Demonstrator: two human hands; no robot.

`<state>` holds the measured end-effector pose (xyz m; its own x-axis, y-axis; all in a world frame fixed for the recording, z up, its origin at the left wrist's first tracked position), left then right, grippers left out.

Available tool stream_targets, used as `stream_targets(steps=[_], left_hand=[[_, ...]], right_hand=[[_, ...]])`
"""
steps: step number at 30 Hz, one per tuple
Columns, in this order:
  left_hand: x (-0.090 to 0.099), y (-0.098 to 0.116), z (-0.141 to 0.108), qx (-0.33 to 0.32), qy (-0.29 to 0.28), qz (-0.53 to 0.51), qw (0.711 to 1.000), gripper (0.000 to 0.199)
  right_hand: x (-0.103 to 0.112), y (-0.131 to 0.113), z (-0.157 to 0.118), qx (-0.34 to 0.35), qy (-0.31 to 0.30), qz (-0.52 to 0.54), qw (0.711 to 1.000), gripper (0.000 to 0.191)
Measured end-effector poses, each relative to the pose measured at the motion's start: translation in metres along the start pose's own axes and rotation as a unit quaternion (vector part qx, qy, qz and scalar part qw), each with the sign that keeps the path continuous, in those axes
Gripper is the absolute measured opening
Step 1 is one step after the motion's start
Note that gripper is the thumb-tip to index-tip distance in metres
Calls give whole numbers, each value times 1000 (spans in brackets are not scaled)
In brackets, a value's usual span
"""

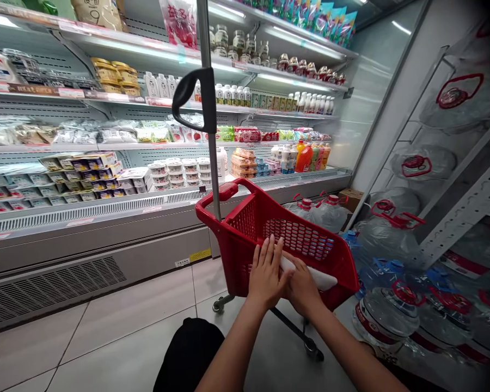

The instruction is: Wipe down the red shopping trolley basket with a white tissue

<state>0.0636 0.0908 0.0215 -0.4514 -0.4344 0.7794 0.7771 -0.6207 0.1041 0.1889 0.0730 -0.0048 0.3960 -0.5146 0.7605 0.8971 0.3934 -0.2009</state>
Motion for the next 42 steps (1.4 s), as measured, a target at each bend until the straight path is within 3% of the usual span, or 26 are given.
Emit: stream_targets(steps=[4, 8, 11, 14, 17, 21, 25, 28, 36, 42], left_hand=[[2, -21, 6, 6, -5, 4, 1000, 76], [-1, -35, 9, 34, -10, 16, 999, 68], [-7, -35, 7, 78, -4, 19, 997, 66], [-11, -22, 4, 110, 13, -2, 994, 71], [-12, -6, 0, 118, 28, -30, 992, 75], [-8, -3, 1, 124, 24, -43, 991, 71], [-7, -7, 0, 142, -2, -52, 989, 67], [-11, -1, -4, 121, -35, -74, 989, 69], [-12, -14, 2, 124, -92, -82, 985, 65], [-11, -11, -4, 98, -41, -43, 993, 75]], right_hand=[[16, 6, -4, -5, -13, 15, 1000, 63], [44, 34, -44, -52, -21, 9, 998, 62], [59, 49, -81, -89, -14, 18, 996, 61], [65, 46, -104, -114, 6, 20, 993, 62], [64, 25, -104, -114, -2, 31, 993, 63], [55, -3, -76, -71, -40, 50, 995, 66], [38, -8, -50, -64, -76, 64, 993, 68], [31, -7, -46, -86, -79, 74, 990, 68], [52, -14, -90, -62, -97, 76, 990, 67], [57, 3, -115, -11, -111, 55, 992, 65]])
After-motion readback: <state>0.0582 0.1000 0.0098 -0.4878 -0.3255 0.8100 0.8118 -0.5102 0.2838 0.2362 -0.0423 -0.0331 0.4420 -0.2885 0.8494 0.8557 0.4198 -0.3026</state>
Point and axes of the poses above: each hand's wrist, its own z-axis towards the middle knuckle, its own x-axis out of the back of the hand, y = z × x, the point moved 3 cm from there along z, towards the middle knuckle, and after that the axes turned 2 degrees about y, right-handed, at the moved point
